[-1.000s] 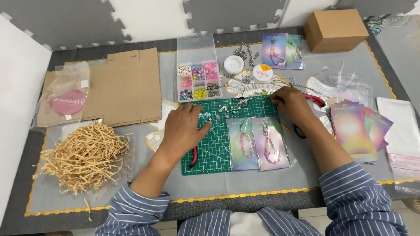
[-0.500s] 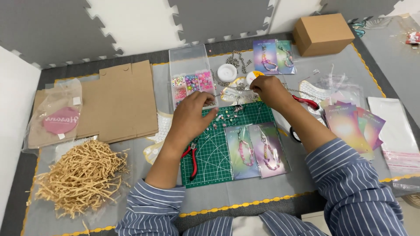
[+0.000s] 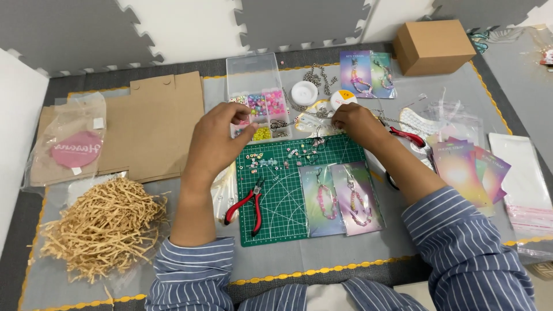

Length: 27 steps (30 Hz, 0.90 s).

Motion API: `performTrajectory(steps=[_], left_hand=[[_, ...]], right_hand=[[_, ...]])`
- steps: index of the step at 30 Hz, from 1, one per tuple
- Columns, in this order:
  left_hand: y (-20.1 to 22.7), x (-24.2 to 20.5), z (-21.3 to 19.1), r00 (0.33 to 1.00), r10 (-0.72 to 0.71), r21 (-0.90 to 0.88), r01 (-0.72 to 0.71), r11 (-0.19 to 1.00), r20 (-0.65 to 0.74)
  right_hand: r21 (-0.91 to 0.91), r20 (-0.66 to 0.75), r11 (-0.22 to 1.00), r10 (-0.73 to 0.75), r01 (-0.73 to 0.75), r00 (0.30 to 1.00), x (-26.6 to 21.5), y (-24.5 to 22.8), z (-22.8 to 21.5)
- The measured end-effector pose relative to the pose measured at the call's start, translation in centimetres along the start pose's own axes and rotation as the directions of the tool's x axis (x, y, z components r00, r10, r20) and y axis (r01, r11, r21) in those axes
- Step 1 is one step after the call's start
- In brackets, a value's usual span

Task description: The person places beaded keychains and phone straps onto decorative cards and inserts them into plastic sleeves, using pliers and scissors to adjust components.

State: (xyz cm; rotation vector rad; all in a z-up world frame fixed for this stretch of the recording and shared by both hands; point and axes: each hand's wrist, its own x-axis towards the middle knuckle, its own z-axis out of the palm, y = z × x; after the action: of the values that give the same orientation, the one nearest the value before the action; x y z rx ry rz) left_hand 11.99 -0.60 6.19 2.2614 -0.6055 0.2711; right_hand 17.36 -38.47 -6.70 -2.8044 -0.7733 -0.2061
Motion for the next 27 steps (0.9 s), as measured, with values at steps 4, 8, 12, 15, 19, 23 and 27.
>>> performTrajectory(steps=[4,8,12,15,19,23,27], left_hand=[[0.2,-0.6,-2.7,0.995,-0.051,-0.02,0.049,0.999,-0.083],[0.7,-1.0,-4.5,0.989,-0.088,-0.042,0.083,0.996,-0.123],[0.1,-0.8,-3.9,0.988,-0.077,-0.068,0.068,0.995,-0.134],[-1.1,-0.4,-2.4,0.991,-0.085,-0.089,0.076,0.993,-0.104],[-2.8,0.2,-1.2,0.99,-0.136,-0.076,0.133,0.988,-0.037],[-7.3,0.9,1.9,0.982,-0.179,0.017,0.18,0.983,-0.066],[-11.1,1.0,5.0,0.979,-0.187,0.059,0.192,0.98,-0.077]], right_hand=[[-0.086,0.0,0.996,-0.015,0.014,1.0,0.3,0.8,1.0],[-0.262,0.033,0.965,0.006,0.002,0.999,0.3,0.3,0.6],[-0.283,0.071,0.959,0.035,-0.013,0.997,0.3,-0.9,-0.9],[-0.246,0.067,0.969,0.052,-0.034,0.996,0.3,-0.9,-0.7],[-0.022,0.034,0.996,0.087,-0.087,0.996,2.0,-1.5,-1.3],[0.264,-0.053,0.964,0.002,0.012,0.999,6.6,-6.9,-3.6],[0.304,-0.063,0.95,-0.057,0.073,0.996,11.8,-8.1,-2.5]])
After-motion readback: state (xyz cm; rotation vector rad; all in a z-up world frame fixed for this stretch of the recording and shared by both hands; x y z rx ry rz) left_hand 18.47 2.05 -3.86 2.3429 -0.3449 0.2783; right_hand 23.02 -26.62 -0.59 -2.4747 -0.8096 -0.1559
